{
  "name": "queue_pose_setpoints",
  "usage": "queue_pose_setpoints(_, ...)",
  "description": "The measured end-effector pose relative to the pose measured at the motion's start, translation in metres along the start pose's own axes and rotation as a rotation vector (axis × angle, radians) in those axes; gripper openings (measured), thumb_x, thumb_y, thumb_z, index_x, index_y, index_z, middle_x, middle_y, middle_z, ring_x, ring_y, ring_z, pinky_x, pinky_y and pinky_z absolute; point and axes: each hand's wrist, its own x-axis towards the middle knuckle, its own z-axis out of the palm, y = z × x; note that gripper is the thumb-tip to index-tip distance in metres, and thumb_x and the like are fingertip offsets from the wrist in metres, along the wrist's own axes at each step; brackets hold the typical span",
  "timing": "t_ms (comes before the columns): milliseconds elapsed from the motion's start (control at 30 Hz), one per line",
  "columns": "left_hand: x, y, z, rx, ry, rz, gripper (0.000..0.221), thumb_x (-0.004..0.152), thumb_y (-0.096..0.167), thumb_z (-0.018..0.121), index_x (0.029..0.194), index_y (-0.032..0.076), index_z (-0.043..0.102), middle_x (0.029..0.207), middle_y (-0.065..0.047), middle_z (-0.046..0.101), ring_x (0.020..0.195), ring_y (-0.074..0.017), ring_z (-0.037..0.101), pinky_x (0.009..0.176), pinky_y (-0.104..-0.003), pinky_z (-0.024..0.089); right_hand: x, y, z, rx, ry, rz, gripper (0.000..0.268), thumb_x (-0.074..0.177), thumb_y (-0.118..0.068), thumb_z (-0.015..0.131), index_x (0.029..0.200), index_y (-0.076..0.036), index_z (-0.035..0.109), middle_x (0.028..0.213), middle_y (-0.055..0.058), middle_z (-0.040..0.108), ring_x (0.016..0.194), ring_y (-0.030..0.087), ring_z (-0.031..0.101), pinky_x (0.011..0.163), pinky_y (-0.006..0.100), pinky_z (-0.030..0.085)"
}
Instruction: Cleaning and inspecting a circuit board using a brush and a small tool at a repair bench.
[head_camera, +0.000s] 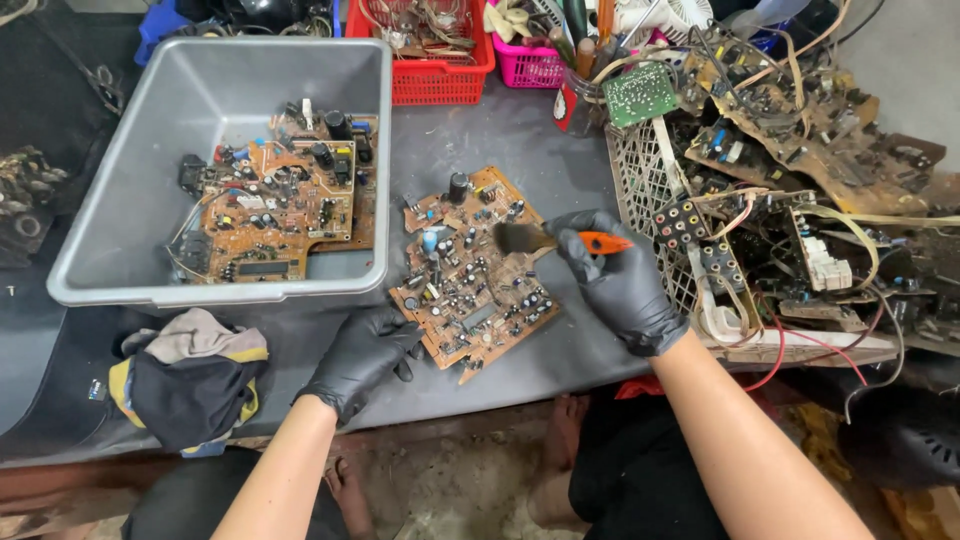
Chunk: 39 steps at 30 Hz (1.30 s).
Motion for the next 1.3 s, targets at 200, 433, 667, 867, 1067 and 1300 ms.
queue_pose_setpoints(200,0.002,0.002,-0.006,0.064,0.009,0.002,0.017,0.085,0.007,0.065,0.089,-0.006,0.074,0.065,-0.018,0.071,0.042,-0.0215,0.065,0.052,-0.03,0.054,0.009,0.019,-0.015,-0.33,-0.003,0.004,0.007,0.089,-0.01,0.069,0.091,-0.014,0.073,0.071,0.011,0.068,0.074,0.027,0.07,0.068,0.035,0.054)
queue_pose_setpoints(433,0.005,-0.004,-0.006,0.083,0.017,0.014,0.016,0.084,0.004,0.064,0.087,-0.007,0.075,0.064,-0.018,0.07,0.04,-0.021,0.063,0.051,-0.03,0.053,-0.006,-0.022,-0.002,-0.021,-0.219,0.013,0.016,0.087,-0.008,0.067,0.101,-0.003,0.073,0.086,0.021,0.074,0.083,0.029,0.072,0.076,0.038,0.055)
queue_pose_setpoints(667,0.007,-0.005,-0.007,0.069,0.018,0.02,0.017,0.084,0.005,0.063,0.089,-0.007,0.074,0.063,-0.017,0.07,0.041,-0.0208,0.062,0.053,-0.031,0.052,-0.002,-0.026,-0.007,-0.151,-0.273,-0.02,0.018,0.089,-0.011,0.066,0.102,-0.002,0.073,0.088,0.022,0.073,0.089,0.036,0.072,0.081,0.04,0.055)
queue_pose_setpoints(867,0.006,-0.007,-0.006,0.085,0.007,0.027,0.019,0.085,0.006,0.061,0.09,-0.007,0.074,0.063,-0.017,0.07,0.041,-0.0211,0.063,0.054,-0.03,0.053,0.006,-0.014,-0.022,-0.327,-0.299,-0.07,0.011,0.09,-0.018,0.067,0.095,-0.011,0.074,0.083,0.014,0.073,0.086,0.033,0.07,0.081,0.038,0.055)
queue_pose_setpoints(1067,0.003,-0.005,-0.006,0.089,0.008,0.026,0.019,0.084,0.004,0.062,0.091,-0.008,0.074,0.063,-0.018,0.07,0.041,-0.0214,0.063,0.055,-0.031,0.053,0.002,0.017,-0.025,-0.375,-0.26,-0.055,0.01,0.09,-0.022,0.067,0.093,-0.015,0.073,0.076,0.012,0.071,0.08,0.032,0.069,0.076,0.038,0.055)
queue_pose_setpoints(1300,0.011,-0.019,-0.006,0.084,0.009,0.041,0.02,0.087,0.006,0.061,0.09,-0.007,0.074,0.064,-0.017,0.07,0.041,-0.0206,0.063,0.055,-0.031,0.053,0.005,0.017,-0.015,-0.565,-0.042,-0.149,0.014,0.093,-0.027,0.068,0.097,-0.015,0.073,0.07,0.011,0.068,0.077,0.034,0.069,0.069,0.041,0.055)
